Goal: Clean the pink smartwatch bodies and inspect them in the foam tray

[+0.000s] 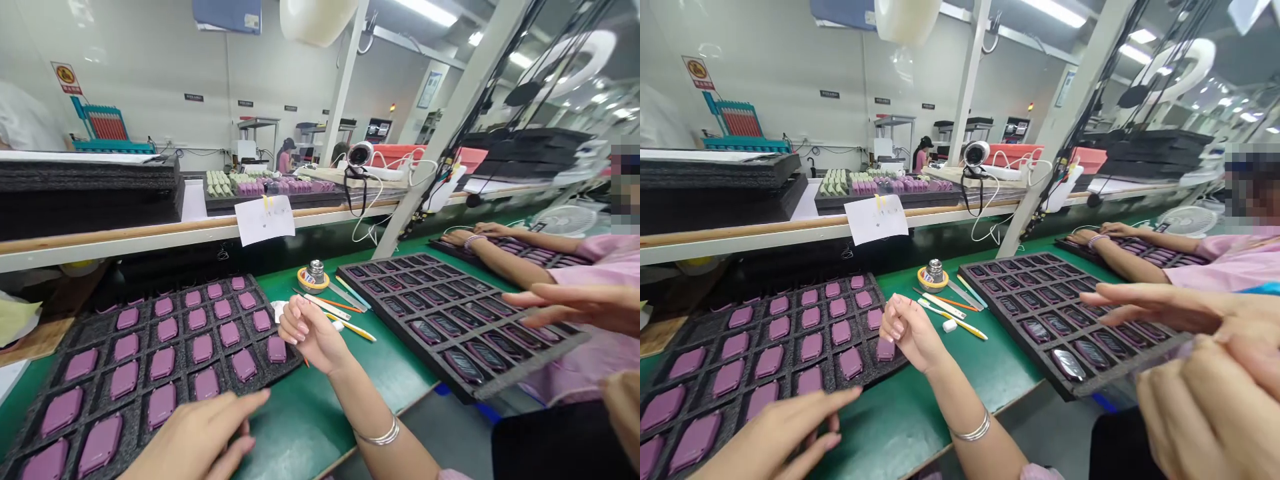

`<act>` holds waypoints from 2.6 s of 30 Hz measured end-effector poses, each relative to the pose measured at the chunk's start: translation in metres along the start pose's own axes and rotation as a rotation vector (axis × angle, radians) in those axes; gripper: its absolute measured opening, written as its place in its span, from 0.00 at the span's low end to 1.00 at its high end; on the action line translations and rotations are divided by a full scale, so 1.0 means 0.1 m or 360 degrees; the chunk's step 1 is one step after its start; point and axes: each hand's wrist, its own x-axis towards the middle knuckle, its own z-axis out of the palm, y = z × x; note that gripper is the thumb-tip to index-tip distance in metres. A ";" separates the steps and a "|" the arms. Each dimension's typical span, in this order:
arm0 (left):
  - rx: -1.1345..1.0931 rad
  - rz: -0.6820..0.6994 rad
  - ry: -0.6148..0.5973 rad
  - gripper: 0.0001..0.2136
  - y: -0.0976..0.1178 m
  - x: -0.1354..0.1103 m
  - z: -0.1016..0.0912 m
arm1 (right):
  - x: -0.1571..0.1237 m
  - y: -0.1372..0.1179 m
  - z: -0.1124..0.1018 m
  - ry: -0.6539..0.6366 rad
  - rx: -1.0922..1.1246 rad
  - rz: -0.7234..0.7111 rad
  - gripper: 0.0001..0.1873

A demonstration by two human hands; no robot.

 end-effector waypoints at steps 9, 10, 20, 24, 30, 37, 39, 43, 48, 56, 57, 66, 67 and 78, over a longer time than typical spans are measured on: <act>0.0642 0.0203 0.0481 0.23 0.25 1.01 0.08 | -0.06 -0.17 -0.10 0.0061 0.0255 0.0002 0.29; 0.0682 0.0212 0.0495 0.23 0.27 1.06 0.09 | -0.06 -0.18 -0.11 0.0059 0.0291 0.0004 0.30; 0.0715 0.0259 0.0515 0.24 0.37 1.30 0.13 | -0.08 -0.28 -0.20 0.0021 0.0635 -0.0022 0.30; 0.0685 0.0213 0.0454 0.23 0.39 1.36 0.15 | -0.03 -0.26 -0.26 0.0028 0.0779 -0.0020 0.27; 0.0643 0.0217 0.0472 0.25 0.42 1.37 0.16 | -0.22 -0.38 -0.24 0.0055 0.1080 0.0131 0.15; 0.0559 0.0265 0.0523 0.25 0.43 1.35 0.13 | -1.32 -1.06 -0.17 0.0377 0.2793 0.1295 0.26; 0.0553 0.0274 0.0533 0.25 0.42 1.34 0.13 | -1.35 -1.07 -0.14 0.0549 0.3589 0.1703 0.32; 0.0569 0.0230 0.0495 0.25 0.39 1.28 0.13 | -1.21 -0.92 -0.07 0.0724 0.4139 0.1741 0.34; 0.0666 0.0135 0.0411 0.23 0.35 1.19 0.12 | -1.27 -0.80 -0.15 0.0796 0.4337 0.1698 0.32; 0.0700 0.0029 0.0379 0.24 0.24 1.03 0.16 | -1.42 -0.73 -0.32 0.0838 0.1938 0.0891 0.21; 0.0675 0.0016 0.0380 0.26 0.22 1.01 0.17 | -1.42 -0.73 -0.31 0.0817 0.1762 0.0834 0.20; 0.0625 -0.0188 0.0172 0.34 0.05 0.86 0.34 | -1.46 -0.72 -0.30 0.0588 -0.0364 0.0274 0.27; 0.0632 -0.0195 0.0158 0.35 0.04 0.85 0.36 | -1.46 -0.73 -0.31 0.0554 -0.0571 0.0229 0.28; 0.0497 -0.0069 0.0068 0.35 -0.20 0.60 0.57 | -1.51 -0.79 -0.27 0.0166 -0.2002 -0.0188 0.30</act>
